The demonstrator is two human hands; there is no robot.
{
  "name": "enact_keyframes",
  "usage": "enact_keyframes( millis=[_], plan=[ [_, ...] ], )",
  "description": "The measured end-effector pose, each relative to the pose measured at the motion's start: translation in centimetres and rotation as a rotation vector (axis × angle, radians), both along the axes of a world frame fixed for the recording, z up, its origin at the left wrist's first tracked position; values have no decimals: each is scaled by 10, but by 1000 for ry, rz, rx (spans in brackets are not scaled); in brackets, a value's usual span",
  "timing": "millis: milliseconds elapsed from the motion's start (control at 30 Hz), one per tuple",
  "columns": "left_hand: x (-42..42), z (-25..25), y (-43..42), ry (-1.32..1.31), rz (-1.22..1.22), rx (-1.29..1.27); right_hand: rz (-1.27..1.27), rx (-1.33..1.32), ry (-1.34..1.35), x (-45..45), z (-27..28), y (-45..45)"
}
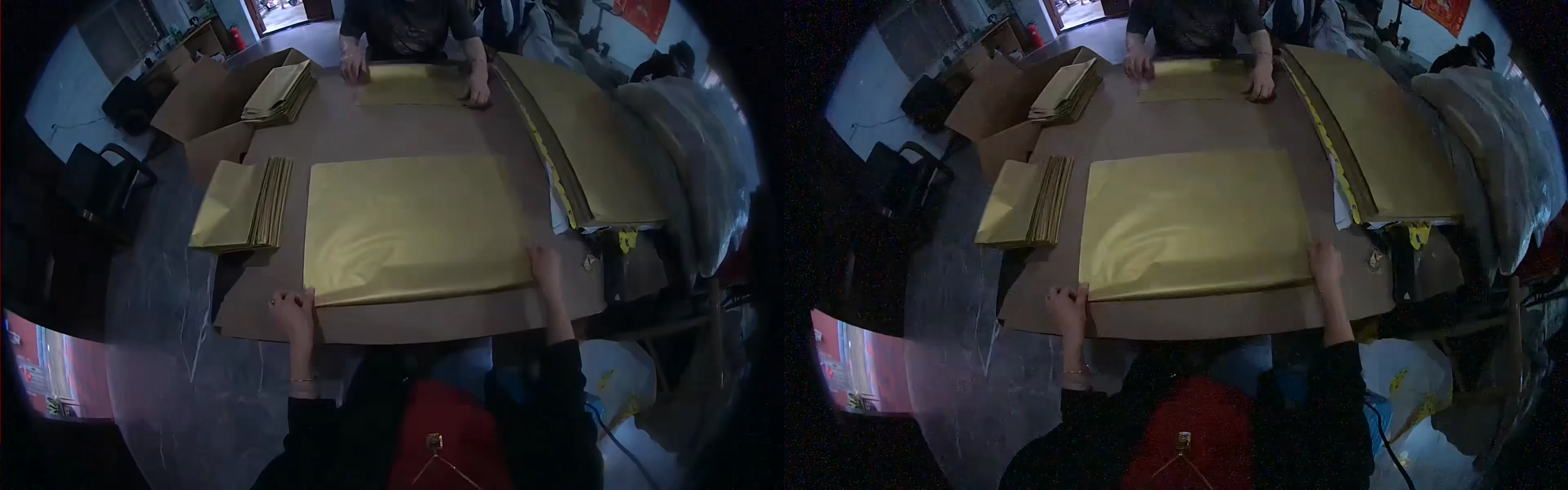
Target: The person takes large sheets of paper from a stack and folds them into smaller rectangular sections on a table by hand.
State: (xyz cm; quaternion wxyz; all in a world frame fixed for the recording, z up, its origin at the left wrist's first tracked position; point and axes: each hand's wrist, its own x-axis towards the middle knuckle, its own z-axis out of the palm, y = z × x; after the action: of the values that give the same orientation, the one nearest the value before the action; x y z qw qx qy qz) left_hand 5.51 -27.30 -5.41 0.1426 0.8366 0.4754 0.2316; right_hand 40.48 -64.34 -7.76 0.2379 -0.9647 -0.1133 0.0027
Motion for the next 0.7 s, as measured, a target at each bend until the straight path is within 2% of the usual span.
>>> enact_keyframes(
  millis=[100,200,467,500,567,700],
  plan=[
    [-1,-3,-2,-39,-18,113,1,-11,-44,5,-7,-2],
    [-2,-5,0,21,9,84,-33,26,-3,7,-12,-5],
    [-2,-2,0,11,6,58,47,130,-115,2,-7,-3],
    [-3,-4,-1,-53,3,78,50,130,-114,2,-4,-3],
    [-4,-6,1,-24,-5,65,22,30,-83,-4,9,4],
    [-3,-3,-1,-22,-2,74,8,74,-82,2,-6,-2]
  ],
)
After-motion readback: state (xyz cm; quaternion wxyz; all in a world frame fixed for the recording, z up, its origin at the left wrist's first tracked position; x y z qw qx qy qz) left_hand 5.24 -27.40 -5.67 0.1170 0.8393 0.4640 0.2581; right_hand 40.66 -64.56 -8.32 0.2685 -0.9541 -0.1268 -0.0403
